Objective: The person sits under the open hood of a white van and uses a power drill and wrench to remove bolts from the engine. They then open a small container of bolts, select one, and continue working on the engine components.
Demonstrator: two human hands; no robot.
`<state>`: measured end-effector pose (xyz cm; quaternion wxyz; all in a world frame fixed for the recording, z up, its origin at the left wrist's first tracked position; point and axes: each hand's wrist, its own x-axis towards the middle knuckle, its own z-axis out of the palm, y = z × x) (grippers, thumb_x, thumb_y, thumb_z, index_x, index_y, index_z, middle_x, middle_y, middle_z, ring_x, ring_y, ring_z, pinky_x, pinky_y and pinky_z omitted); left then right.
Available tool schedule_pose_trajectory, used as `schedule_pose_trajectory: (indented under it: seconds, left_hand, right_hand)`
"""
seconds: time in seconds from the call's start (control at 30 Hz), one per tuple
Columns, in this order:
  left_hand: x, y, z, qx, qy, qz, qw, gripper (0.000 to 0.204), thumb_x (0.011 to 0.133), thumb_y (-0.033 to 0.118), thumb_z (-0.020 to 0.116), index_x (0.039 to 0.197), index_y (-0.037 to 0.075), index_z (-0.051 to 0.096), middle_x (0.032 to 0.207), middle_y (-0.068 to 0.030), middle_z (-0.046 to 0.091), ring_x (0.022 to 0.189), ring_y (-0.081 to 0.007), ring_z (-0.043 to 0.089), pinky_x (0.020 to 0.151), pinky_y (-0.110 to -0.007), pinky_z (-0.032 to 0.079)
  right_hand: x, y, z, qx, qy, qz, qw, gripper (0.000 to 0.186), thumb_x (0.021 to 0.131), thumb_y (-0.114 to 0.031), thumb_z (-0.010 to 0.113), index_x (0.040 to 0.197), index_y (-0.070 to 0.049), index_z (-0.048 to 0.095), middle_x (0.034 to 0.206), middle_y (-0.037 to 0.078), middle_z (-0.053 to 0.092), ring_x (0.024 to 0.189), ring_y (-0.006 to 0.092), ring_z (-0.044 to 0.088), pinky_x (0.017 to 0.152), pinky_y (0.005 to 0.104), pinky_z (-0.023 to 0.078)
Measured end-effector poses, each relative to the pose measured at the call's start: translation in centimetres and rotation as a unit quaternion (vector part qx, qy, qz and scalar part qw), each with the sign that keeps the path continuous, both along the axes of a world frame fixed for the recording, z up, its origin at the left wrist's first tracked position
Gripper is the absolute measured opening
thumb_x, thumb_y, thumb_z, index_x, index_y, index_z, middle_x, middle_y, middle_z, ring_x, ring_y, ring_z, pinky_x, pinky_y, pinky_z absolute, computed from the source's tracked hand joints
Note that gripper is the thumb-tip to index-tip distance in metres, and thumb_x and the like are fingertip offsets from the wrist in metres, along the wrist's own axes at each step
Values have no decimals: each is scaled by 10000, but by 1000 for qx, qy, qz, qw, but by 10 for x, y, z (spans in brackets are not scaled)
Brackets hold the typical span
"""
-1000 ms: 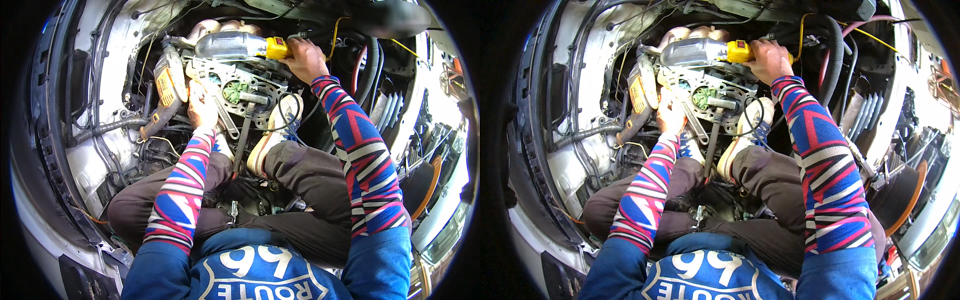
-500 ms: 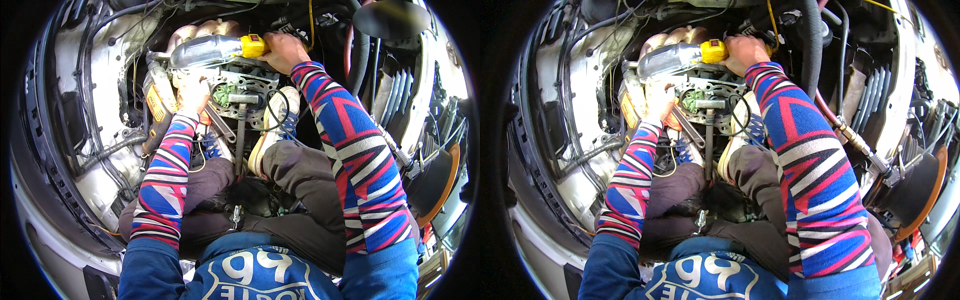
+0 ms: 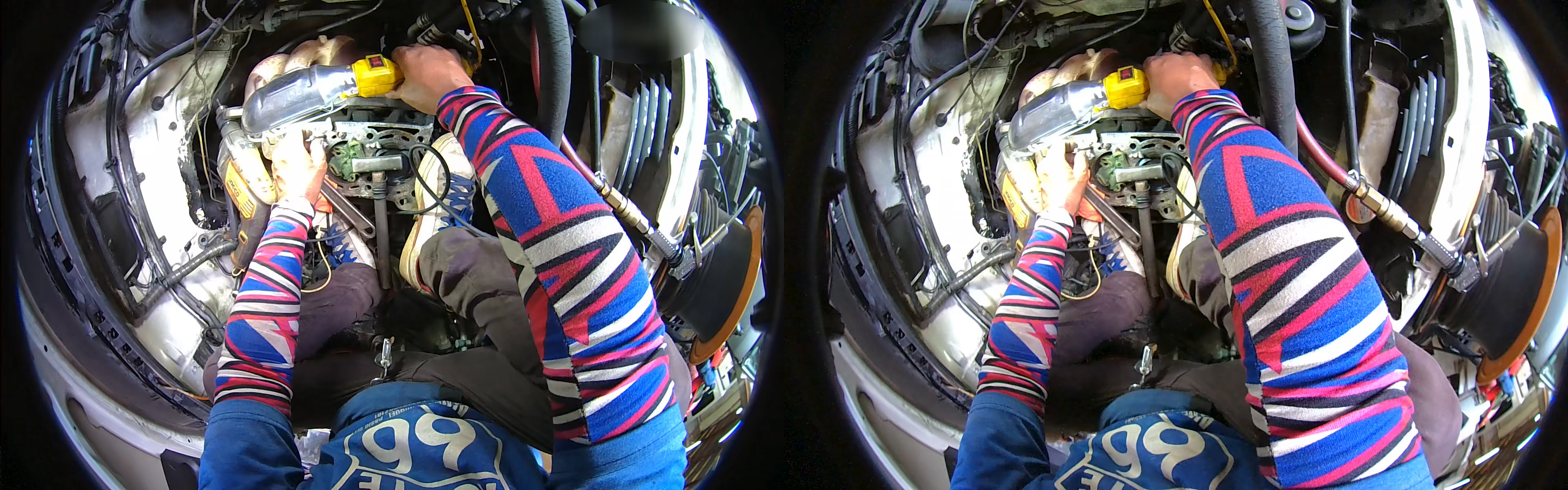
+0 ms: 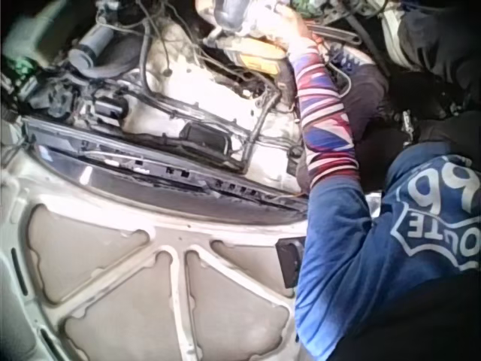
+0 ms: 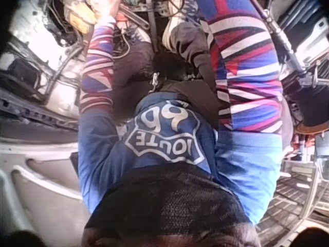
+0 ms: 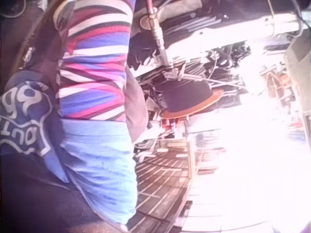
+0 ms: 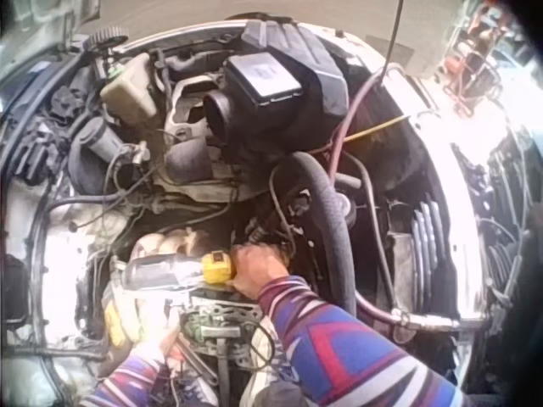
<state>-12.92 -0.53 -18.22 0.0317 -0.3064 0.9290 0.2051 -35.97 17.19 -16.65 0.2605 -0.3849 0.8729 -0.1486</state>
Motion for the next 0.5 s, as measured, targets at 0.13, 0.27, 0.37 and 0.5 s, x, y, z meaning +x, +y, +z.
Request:
schedule_pose_trajectory:
  seconds: [0.13,0.27,0.37,0.5]
  left_hand:
    - [-3,1,1,10,25,-12,1000,151,900,182,696,939,38,673,846,-182,701,774,-367,697,718,-455,552]
    - [-4,-2,-11,-83,13,-87,993,144,884,174,726,942,57,666,839,-179,685,789,-383,685,716,-467,542]
    - [-2,-10,-16,-104,9,-155,982,147,883,168,728,975,69,669,860,-176,678,832,-388,682,743,-476,539]
    - [3,-2,-7,-98,13,-111,989,165,939,211,678,1009,61,671,909,-175,697,843,-385,687,768,-482,538]
  right_hand:
    - [0,1,0,-13,-4,-2,1000,488,817,-417,826,1140,-70,709,1062,168,755,1031,346,721,929,442,567]
    - [0,1,-3,-10,4,-3,1000,472,819,-414,824,1121,-69,714,1043,169,756,1017,351,723,913,444,571]
    - [0,0,-2,-3,2,-6,1000,487,812,-409,829,1142,-71,707,1055,171,754,1029,350,721,918,443,570]
    - [1,0,2,7,7,-3,1000,508,815,-412,826,1176,-80,696,1081,165,751,1058,351,713,936,444,563]
